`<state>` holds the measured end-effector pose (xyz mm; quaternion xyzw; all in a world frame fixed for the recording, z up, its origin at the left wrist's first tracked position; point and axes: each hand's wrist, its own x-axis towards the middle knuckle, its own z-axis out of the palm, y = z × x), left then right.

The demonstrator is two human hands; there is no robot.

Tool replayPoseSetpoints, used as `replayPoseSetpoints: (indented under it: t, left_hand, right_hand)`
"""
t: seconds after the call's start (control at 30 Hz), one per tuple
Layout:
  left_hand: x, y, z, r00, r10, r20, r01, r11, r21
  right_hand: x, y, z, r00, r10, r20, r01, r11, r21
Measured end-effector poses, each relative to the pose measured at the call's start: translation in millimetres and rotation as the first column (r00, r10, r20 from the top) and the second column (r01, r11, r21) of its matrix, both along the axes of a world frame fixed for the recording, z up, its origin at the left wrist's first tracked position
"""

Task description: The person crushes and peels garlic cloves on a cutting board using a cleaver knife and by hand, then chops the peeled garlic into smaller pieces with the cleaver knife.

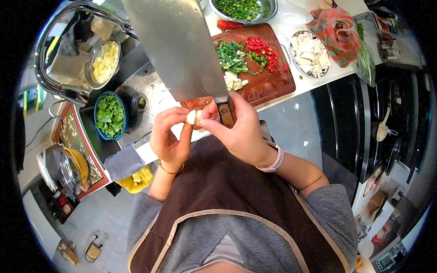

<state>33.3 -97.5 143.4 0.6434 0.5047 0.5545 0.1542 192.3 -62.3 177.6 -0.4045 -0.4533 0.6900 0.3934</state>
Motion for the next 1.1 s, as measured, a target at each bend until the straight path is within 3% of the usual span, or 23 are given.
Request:
replayPoseSetpoints:
  t: [0.1,0.13,0.2,0.33,0.43,0.77,0.87,0.93,1.1]
  left_hand:
    - [-3.2,-2.7,-5.6,0.935,-0.046,0.352,0.111,0.98,-0.166]
    - [-4.4,-2.7,-5.0,0.935,-0.044,0.353,0.108,0.98,-0.165]
    - [-7.2,-3.0,-1.6,0.793,-0.061,0.607,0.283,0.918,-0.279]
    - [-7.3,-1.0,9.2,0.613,-0.055,0.788,0.442,0.851,-0.285]
    - [-8.3,0.0,11.1,0.586,-0.055,0.809,0.479,0.828,-0.29]
    - [-15.7,8.1,15.4,0.541,-0.014,0.841,0.55,0.762,-0.342]
    - [-18.1,10.8,14.3,0.494,0.02,0.869,0.605,0.711,-0.36]
    - [-18.6,12.4,15.1,0.384,0.067,0.921,0.652,0.687,-0.322]
    - [-18.9,12.6,11.7,0.276,0.064,0.959,0.703,0.667,-0.247]
  right_hand:
    - [-0.6,2.0,0.1,1.0,-0.014,-0.016,0.014,1.0,0.004]
    - [-0.8,3.5,0.1,1.0,-0.022,-0.009,0.022,0.999,0.035]
    - [-2.0,6.3,2.6,0.999,-0.033,-0.009,0.034,0.999,0.038]
    - [-1.3,12.9,4.6,0.999,-0.01,0.043,0.007,0.998,0.07]
    - [-2.6,13.9,5.0,1.0,0.009,-0.022,-0.009,1.0,0.013]
    - [0.6,21.1,8.7,0.998,0.062,0.016,-0.062,0.998,0.005]
    - [1.2,23.4,13.7,0.997,0.077,-0.007,-0.077,0.996,-0.052]
    - [1.3,25.0,16.0,0.996,0.079,-0.044,-0.082,0.994,-0.076]
    - [2.1,28.7,15.8,0.998,0.069,0.013,-0.069,0.997,-0.039]
